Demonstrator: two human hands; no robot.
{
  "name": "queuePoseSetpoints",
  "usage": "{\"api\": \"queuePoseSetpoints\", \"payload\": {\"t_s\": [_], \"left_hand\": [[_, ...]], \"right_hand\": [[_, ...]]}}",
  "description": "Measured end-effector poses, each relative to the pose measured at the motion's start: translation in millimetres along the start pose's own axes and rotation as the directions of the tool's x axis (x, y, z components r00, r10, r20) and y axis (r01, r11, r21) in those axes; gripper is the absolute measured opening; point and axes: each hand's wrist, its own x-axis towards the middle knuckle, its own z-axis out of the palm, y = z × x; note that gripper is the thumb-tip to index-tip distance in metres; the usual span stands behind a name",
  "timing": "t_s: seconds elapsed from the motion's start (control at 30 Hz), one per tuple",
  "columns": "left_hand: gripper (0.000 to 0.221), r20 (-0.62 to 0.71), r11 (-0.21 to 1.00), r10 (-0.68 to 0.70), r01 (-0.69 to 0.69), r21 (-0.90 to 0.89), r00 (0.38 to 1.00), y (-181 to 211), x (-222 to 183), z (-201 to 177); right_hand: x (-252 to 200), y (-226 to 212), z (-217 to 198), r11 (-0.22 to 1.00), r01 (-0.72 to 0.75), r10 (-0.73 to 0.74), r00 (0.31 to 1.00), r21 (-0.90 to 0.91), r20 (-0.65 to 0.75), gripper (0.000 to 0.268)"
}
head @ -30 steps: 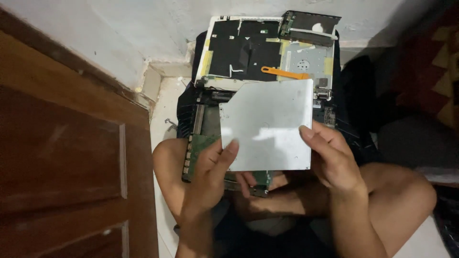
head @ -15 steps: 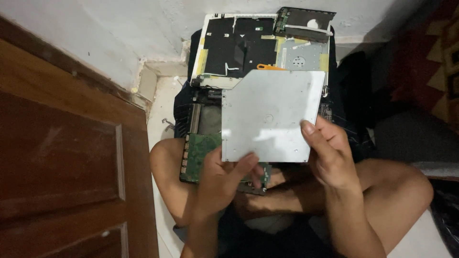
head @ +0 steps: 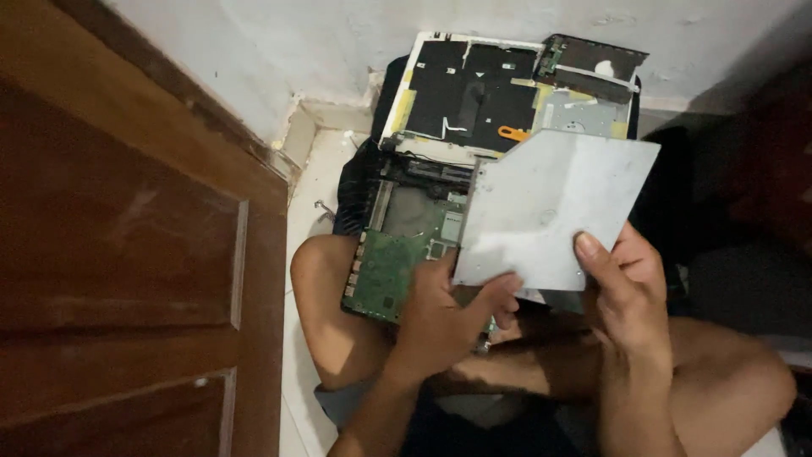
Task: The person is disassembling a laptop, removing screws with a screwdriver and extracting the optical drive and other internal components.
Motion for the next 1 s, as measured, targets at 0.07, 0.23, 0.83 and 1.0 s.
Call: {"api": "queuePoseSetpoints", "payload": {"t_s": [0.07, 0.23, 0.83, 1.0], "left_hand": [[0.021, -0.019, 1.0, -0.002, 0.002, 0.007, 1.0, -1, 1, 0], [0.032, -0.181, 0.964, 0.121, -0.159, -0.213, 0.976, -12, 5, 3], [0.068, -0.541, 0.837, -0.434, 0.1, -0.539, 0.72, -64, -22, -130], [0.069, -0.589, 0.807, -0.392, -0.043, -0.589, 0.707, -90, -22, -146]], "right_hand": [[2, 3, 3, 1.0, 0.018, -0.018, 1.0, 0.019, -0.013, 0.053], [-3, 20, 23, 0.988, 0.075, -0.062, 0.993, 0.133, -0.096, 0.031], [39, -13, 0, 0.815, 0.221, -0.182, 0.975, -0.536, 0.125, 0.014], [71, -27, -2, 0.455, 0.267, -0.145, 0.963, -0.849, 0.225, 0.014]]}}
